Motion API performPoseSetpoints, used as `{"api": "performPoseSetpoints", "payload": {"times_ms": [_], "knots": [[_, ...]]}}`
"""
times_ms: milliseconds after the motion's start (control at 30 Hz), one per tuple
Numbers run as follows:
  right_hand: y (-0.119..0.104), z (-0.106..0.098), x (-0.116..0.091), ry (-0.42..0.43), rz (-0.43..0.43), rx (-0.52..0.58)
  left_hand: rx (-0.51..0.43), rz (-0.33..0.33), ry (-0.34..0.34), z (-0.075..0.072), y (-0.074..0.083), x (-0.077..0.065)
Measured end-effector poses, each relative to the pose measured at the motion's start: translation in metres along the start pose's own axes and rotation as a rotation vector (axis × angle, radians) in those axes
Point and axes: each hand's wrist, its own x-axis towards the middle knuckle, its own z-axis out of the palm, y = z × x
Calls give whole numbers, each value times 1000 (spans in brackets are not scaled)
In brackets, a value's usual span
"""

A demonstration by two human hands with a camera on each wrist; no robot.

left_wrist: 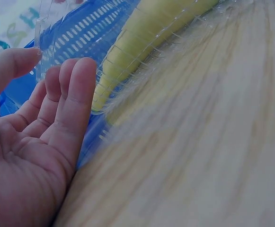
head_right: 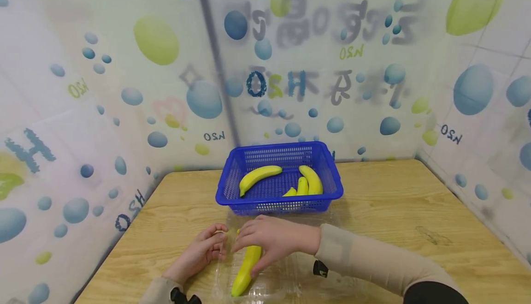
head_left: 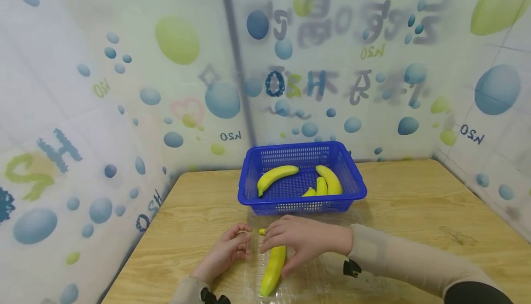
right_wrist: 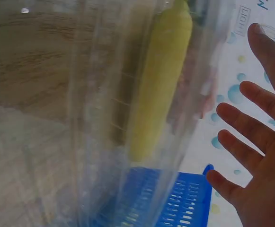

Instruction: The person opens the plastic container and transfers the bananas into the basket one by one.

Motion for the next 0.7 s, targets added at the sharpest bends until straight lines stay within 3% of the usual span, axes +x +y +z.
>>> {"api": "performPoseSetpoints", "payload": {"times_ms": [300,700], "knots": [[5,15,4,-62,13,-20,11,-24,16,0,2,2],[6,28,6,-152,106,-38,12,-23,17,0,1,1]]}}
